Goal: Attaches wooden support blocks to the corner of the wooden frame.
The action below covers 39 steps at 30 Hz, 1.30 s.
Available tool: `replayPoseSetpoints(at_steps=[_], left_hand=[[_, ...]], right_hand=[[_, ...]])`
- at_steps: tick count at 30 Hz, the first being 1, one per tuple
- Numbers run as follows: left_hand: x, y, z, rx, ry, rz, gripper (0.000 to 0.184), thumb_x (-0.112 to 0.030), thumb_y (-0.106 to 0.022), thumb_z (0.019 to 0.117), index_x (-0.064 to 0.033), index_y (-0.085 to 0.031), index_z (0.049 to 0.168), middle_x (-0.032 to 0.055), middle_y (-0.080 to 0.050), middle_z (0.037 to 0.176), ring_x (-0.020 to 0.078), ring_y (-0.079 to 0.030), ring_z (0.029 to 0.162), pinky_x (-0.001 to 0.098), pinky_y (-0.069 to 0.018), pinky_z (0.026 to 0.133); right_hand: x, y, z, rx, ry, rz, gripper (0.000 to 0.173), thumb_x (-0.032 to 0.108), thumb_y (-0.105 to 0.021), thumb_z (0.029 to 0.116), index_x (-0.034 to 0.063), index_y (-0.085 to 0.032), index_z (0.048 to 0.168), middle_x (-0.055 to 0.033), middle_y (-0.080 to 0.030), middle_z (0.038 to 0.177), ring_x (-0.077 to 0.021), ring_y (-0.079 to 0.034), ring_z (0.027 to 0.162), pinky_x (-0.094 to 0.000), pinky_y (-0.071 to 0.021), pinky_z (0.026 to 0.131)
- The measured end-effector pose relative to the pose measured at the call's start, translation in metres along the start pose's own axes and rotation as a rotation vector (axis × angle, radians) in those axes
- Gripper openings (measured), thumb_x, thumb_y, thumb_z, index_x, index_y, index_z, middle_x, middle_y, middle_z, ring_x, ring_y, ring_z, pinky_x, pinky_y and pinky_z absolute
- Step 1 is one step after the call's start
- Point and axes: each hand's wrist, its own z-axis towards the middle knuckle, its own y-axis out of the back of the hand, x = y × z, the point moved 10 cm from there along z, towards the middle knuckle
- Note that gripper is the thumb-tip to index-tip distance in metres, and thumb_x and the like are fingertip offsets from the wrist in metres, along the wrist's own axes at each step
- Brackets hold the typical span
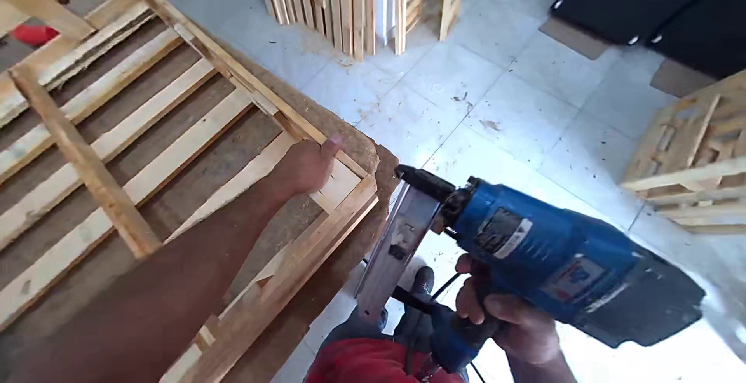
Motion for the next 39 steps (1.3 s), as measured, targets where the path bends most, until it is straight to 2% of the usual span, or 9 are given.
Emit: replayPoseSetpoints(at_steps=[5, 8, 12, 17, 21, 25, 31, 37, 39], left_hand=[[0.0, 0.001, -0.005, -0.061, 0.046, 0.03, 0.087, -0.064, -0.011, 0.1062, 0.0043, -0.063, 0.088, 0.0265, -0.063, 0.085, 0.0424, -0.067, 0.086, 0.0659, -0.051, 0.076], [0.002, 0.001, -0.004, -0.09, 0.05, 0.028, 0.088, -0.065, -0.012, 0.1058, 0.0055, -0.063, 0.093, 0.0286, -0.064, 0.09, 0.0449, -0.067, 0.091, 0.0689, -0.0501, 0.079], [0.001, 0.002, -0.008, -0.115, 0.065, 0.03, 0.087, -0.065, -0.014, 0.106, 0.0054, -0.063, 0.093, 0.0285, -0.064, 0.09, 0.0447, -0.066, 0.091, 0.0679, -0.0498, 0.079], [-0.001, 0.001, -0.01, -0.121, 0.067, 0.041, 0.088, -0.065, -0.012, 0.1062, 0.0063, -0.064, 0.097, 0.0293, -0.064, 0.092, 0.0448, -0.066, 0.092, 0.0679, -0.0493, 0.08], [0.002, 0.0, -0.009, -0.126, 0.093, 0.033, 0.089, -0.066, -0.013, 0.1055, 0.0066, -0.063, 0.098, 0.0302, -0.064, 0.096, 0.0452, -0.066, 0.096, 0.0678, -0.0492, 0.082], [0.001, 0.0, -0.009, -0.139, 0.093, 0.021, 0.089, -0.067, -0.014, 0.1052, 0.0067, -0.064, 0.1, 0.0306, -0.065, 0.1, 0.0457, -0.066, 0.1, 0.0686, -0.0493, 0.085], [-0.002, 0.002, -0.011, -0.144, 0.07, 0.046, 0.088, -0.064, -0.013, 0.1065, 0.0062, -0.064, 0.096, 0.0288, -0.064, 0.093, 0.044, -0.065, 0.093, 0.0667, -0.049, 0.081], [-0.001, 0.001, -0.011, -0.135, 0.09, 0.038, 0.089, -0.066, -0.013, 0.1057, 0.0058, -0.064, 0.094, 0.0282, -0.064, 0.092, 0.0434, -0.066, 0.091, 0.0665, -0.0503, 0.079], [0.001, 0.001, -0.007, -0.148, 0.083, 0.021, 0.088, -0.067, -0.014, 0.1053, 0.0049, -0.064, 0.093, 0.0266, -0.064, 0.089, 0.0419, -0.066, 0.087, 0.0653, -0.0509, 0.077]], right_hand=[[-0.058, -0.008, -0.019, -0.072, 0.004, 0.076, 0.031, 0.01, -0.068, 0.0895, 0.005, -0.068, 0.12, -0.0159, -0.072, 0.107, -0.0187, -0.068, 0.069, -0.037, -0.0606, 0.068], [-0.079, -0.009, -0.023, -0.091, 0.005, 0.128, 0.03, 0.008, -0.067, 0.0903, 0.0009, -0.067, 0.119, -0.0121, -0.07, 0.08, -0.0194, -0.068, 0.066, -0.0391, -0.0603, 0.07], [-0.093, -0.007, -0.023, -0.08, -0.008, 0.212, 0.03, 0.009, -0.066, 0.0906, -0.0001, -0.068, 0.119, -0.0108, -0.068, 0.073, -0.0198, -0.068, 0.065, -0.0407, -0.0604, 0.071], [-0.104, -0.009, -0.023, -0.078, -0.021, 0.241, 0.03, 0.009, -0.065, 0.0913, 0.0002, -0.067, 0.12, -0.0105, -0.068, 0.073, -0.0198, -0.068, 0.065, -0.0409, -0.0604, 0.072], [-0.113, -0.014, -0.027, -0.077, -0.025, 0.246, 0.016, 0.009, -0.064, 0.0907, 0.0027, -0.068, 0.105, -0.0085, -0.066, 0.078, -0.0187, -0.066, 0.065, -0.04, -0.0601, 0.07], [-0.124, -0.021, -0.032, -0.06, -0.012, 0.267, 0.029, 0.009, -0.064, 0.0925, 0.0004, -0.067, 0.12, -0.009, -0.068, 0.074, -0.0192, -0.068, 0.068, -0.0407, -0.0597, 0.075], [-0.131, -0.028, -0.034, -0.045, 0.002, 0.278, 0.015, 0.007, -0.063, 0.0917, 0.0033, -0.067, 0.106, -0.0087, -0.067, 0.09, -0.0173, -0.066, 0.07, -0.0386, -0.0598, 0.072], [-0.138, -0.027, -0.043, -0.032, -0.014, 0.2, 0.021, 0.012, -0.065, 0.0944, 0.0037, -0.068, 0.114, -0.0093, -0.071, 0.079, -0.0202, -0.07, 0.071, -0.0426, -0.0597, 0.077], [-0.139, -0.027, -0.043, -0.009, -0.02, 0.176, 0.021, 0.012, -0.064, 0.095, 0.0054, -0.068, 0.115, -0.01, -0.071, 0.087, -0.0194, -0.069, 0.073, -0.0416, -0.0593, 0.077]])
